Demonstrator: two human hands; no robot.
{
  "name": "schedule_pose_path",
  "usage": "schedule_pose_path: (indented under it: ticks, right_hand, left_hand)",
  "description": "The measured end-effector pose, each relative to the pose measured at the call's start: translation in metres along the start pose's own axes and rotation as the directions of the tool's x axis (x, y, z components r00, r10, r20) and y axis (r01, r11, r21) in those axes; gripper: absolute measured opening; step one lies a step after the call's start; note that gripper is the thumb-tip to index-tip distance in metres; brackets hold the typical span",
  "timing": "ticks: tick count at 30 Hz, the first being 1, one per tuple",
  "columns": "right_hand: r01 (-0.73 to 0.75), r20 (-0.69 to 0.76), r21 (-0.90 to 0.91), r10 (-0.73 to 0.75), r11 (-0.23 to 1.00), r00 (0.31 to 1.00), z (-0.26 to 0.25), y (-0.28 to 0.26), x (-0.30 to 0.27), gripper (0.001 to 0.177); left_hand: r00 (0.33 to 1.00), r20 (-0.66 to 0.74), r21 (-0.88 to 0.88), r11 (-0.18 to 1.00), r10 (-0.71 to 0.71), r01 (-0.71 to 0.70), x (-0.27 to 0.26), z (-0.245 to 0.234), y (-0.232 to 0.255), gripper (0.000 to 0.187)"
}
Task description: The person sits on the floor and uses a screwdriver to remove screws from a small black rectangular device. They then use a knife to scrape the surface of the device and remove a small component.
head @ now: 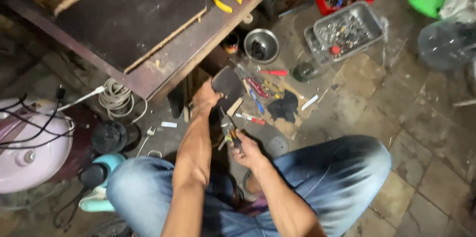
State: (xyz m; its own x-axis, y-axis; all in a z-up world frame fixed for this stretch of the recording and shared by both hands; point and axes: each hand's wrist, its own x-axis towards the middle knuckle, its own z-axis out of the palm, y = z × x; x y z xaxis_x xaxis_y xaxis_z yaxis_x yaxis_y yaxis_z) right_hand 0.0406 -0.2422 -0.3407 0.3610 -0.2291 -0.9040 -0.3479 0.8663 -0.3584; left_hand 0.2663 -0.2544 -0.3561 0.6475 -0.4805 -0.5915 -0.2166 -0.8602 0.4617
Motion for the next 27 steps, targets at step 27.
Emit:
schedule_pose_path:
  ticks: [27]
  right_hand:
    - [0.125,-0.086,-0.96,-0.689,0.25,0.72,-0.031,-0.109,-0.08,0.042]
  left_hand:
    - [0.975,-0.175,-0.82,0.568,-0.138,-0.067,-0.065,-0.027,0.01,0.099]
